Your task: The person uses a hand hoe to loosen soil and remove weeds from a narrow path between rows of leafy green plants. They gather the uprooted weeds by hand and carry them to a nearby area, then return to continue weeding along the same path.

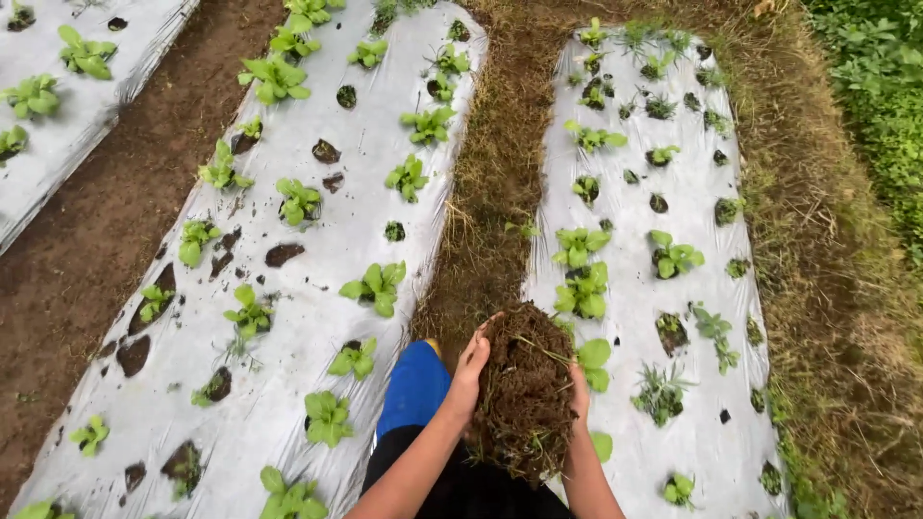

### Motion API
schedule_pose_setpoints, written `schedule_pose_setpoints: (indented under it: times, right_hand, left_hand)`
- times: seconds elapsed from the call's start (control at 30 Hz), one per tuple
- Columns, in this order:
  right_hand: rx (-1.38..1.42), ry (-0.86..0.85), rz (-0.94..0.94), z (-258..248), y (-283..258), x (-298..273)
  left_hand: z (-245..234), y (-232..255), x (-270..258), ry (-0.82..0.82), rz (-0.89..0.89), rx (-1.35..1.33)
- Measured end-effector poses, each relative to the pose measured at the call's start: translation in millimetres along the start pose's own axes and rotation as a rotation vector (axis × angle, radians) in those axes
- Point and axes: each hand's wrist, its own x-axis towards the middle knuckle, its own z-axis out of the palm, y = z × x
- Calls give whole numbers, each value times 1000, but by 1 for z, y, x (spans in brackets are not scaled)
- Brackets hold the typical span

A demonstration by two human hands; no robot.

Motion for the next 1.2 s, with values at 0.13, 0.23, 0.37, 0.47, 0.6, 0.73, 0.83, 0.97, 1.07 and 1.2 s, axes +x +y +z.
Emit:
schedule_pose_setpoints:
  times: [0.13, 0.23, 0.37, 0.47, 0.6, 0.73, 0.83, 0.97, 1.07, 1.2]
  right_hand:
    - [-2, 63, -53, 6, 11, 124]
    - [-3, 113, -11, 21, 22, 182]
    - [1, 175, 30, 22, 15, 268]
    - [-23, 243, -33, 31, 29, 374]
    - [-30, 315, -20, 48, 14, 535]
    - [-52, 341, -9, 26, 53, 630]
    - [-74, 336, -35, -19, 104, 721]
    - [-76, 271, -31, -69, 144, 811]
    - [-92, 241, -115, -124, 170, 944]
    - [-78, 207, -147, -155, 198, 1054]
  left_hand:
    - [-43, 16, 120, 35, 25, -97]
    - [-77, 47, 206, 64, -64, -136]
    - [-111, 113, 354, 42, -79, -57]
    - [-38, 321, 331, -15, -49, -12]
    - [-75, 256, 480, -64, -91, 52]
    - [-76, 259, 578, -62, -75, 13]
    - [-54, 315, 664, -64, -51, 55]
    - [-53, 322, 785, 17, -64, 51]
    - [-35, 364, 855, 65, -109, 18]
    - [-25, 397, 955, 191, -196, 23]
